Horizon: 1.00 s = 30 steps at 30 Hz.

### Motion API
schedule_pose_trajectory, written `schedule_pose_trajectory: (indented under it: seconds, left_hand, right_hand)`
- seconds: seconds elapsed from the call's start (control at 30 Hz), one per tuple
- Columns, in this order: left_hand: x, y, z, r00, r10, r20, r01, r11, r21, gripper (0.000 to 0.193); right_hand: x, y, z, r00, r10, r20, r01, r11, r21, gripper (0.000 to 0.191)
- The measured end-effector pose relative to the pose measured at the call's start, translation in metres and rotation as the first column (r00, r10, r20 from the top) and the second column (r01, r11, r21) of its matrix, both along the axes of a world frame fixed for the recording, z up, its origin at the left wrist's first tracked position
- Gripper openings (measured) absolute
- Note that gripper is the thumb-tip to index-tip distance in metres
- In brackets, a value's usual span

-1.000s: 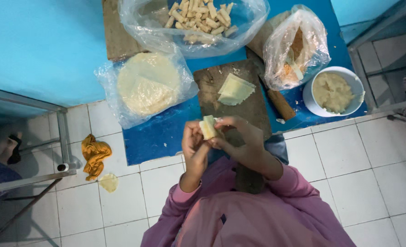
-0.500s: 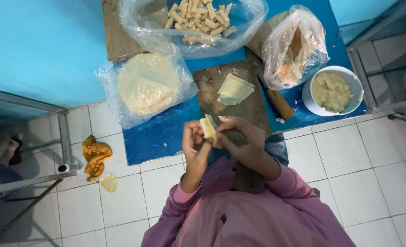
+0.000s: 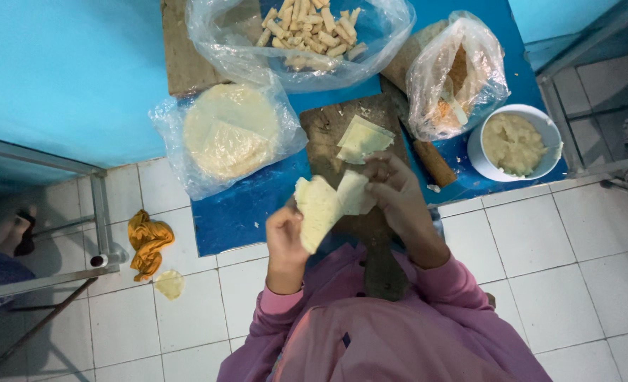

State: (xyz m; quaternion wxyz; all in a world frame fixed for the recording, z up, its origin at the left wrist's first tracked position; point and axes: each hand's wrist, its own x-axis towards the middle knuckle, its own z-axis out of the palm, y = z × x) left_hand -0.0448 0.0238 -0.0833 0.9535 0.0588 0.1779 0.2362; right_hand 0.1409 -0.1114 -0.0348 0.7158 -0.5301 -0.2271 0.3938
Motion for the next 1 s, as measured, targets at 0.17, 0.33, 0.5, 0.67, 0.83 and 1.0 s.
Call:
schedule_pose_trajectory:
  seconds: [0.17, 0.33, 0.5, 0.67, 0.83, 1.0]
  left_hand:
    - [-0.016, 0.011, -0.020, 0.954, -0.004, 0.299, 0.025, 0.997, -0.067, 0.050]
    - [-0.025, 0.016, -0.021, 0.972, 0.103, 0.210, -0.090, 0.994, -0.068, 0.050]
    - [-0.024, 0.016, -0.020, 0.961, 0.120, 0.249, -0.120, 0.993, -0.015, 0.050]
    - [-0.024, 0.015, -0.021, 0.951, 0.138, 0.278, -0.122, 0.990, -0.076, 0.051]
    - [-0.019, 0.012, -0.021, 0.952, 0.178, 0.248, -0.165, 0.984, -0.071, 0.055]
    - [-0.017, 0.009, -0.014, 0.958, 0.176, 0.228, -0.174, 0.984, -0.030, 0.060]
  right_hand:
    - [0.023, -0.003, 0.005, 0.999, -0.032, 0.026, 0.029, 0.994, 0.109, 0.048]
    - [0.046, 0.010, 0.029, 0.490, -0.302, 0.818, 0.270, 0.945, 0.187, 0.036]
    - [0.052, 0.027, 0.045, -0.082, -0.149, 0.985, 0.128, 0.979, 0.158, 0.041]
    - [0.041, 0.022, 0.042, 0.070, -0.048, 0.996, 0.145, 0.989, 0.038, 0.039]
    - [0.035, 0.019, 0.036, 0.091, -0.069, 0.993, 0.153, 0.987, 0.054, 0.036]
    - [0.028, 0.017, 0.038, 0.057, -0.099, 0.993, 0.158, 0.983, 0.089, 0.036]
